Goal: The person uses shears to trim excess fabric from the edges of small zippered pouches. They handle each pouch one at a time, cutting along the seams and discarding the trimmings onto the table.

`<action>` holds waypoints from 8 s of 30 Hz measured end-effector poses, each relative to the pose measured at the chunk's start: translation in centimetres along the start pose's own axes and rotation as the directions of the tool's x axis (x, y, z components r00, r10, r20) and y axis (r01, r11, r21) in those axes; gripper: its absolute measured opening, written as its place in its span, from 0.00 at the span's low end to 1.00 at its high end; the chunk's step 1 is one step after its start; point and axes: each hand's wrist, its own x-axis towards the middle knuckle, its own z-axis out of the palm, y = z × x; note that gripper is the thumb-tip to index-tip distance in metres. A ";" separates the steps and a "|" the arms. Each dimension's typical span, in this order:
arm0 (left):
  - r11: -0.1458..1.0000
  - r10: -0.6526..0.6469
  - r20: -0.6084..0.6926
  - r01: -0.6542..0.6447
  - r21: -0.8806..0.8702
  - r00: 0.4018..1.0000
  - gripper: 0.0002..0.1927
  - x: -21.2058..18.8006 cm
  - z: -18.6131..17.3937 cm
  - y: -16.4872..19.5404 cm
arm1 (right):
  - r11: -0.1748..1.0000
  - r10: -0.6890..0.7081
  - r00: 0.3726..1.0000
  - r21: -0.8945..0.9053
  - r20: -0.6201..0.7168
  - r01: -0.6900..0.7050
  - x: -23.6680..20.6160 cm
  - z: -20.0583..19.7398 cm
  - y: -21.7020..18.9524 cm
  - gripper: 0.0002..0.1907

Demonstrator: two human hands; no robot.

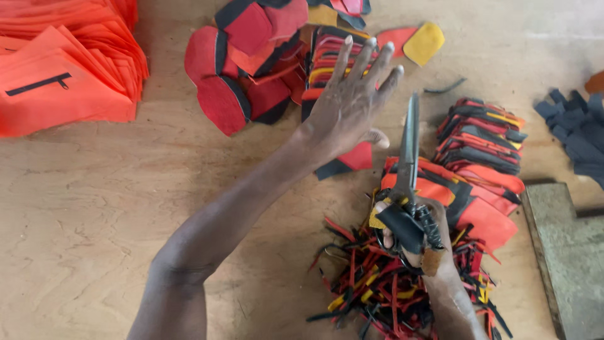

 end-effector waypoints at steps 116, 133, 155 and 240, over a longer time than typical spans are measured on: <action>-0.369 -0.535 0.009 -0.224 -0.902 0.845 0.19 -6.1 -2.0 17.0 | 0.906 -0.394 0.899 0.085 -0.192 0.415 -8.7 -1.2 8.6 0.14; -0.371 -0.562 -0.001 -0.253 -0.894 0.827 0.16 -6.1 -1.7 17.1 | 0.963 -0.104 0.968 0.219 -0.229 0.156 -8.2 -0.2 8.7 0.09; -0.222 -0.600 -0.075 -0.256 -0.941 0.797 0.15 -5.7 -2.2 17.3 | 0.957 0.051 0.984 0.289 -0.168 -0.001 -8.3 0.4 6.9 0.16; -0.441 -0.306 0.074 -0.073 -0.895 0.949 0.10 -6.6 -4.7 17.0 | 0.857 -0.041 0.951 0.479 -0.307 0.191 -6.9 -2.3 5.1 0.13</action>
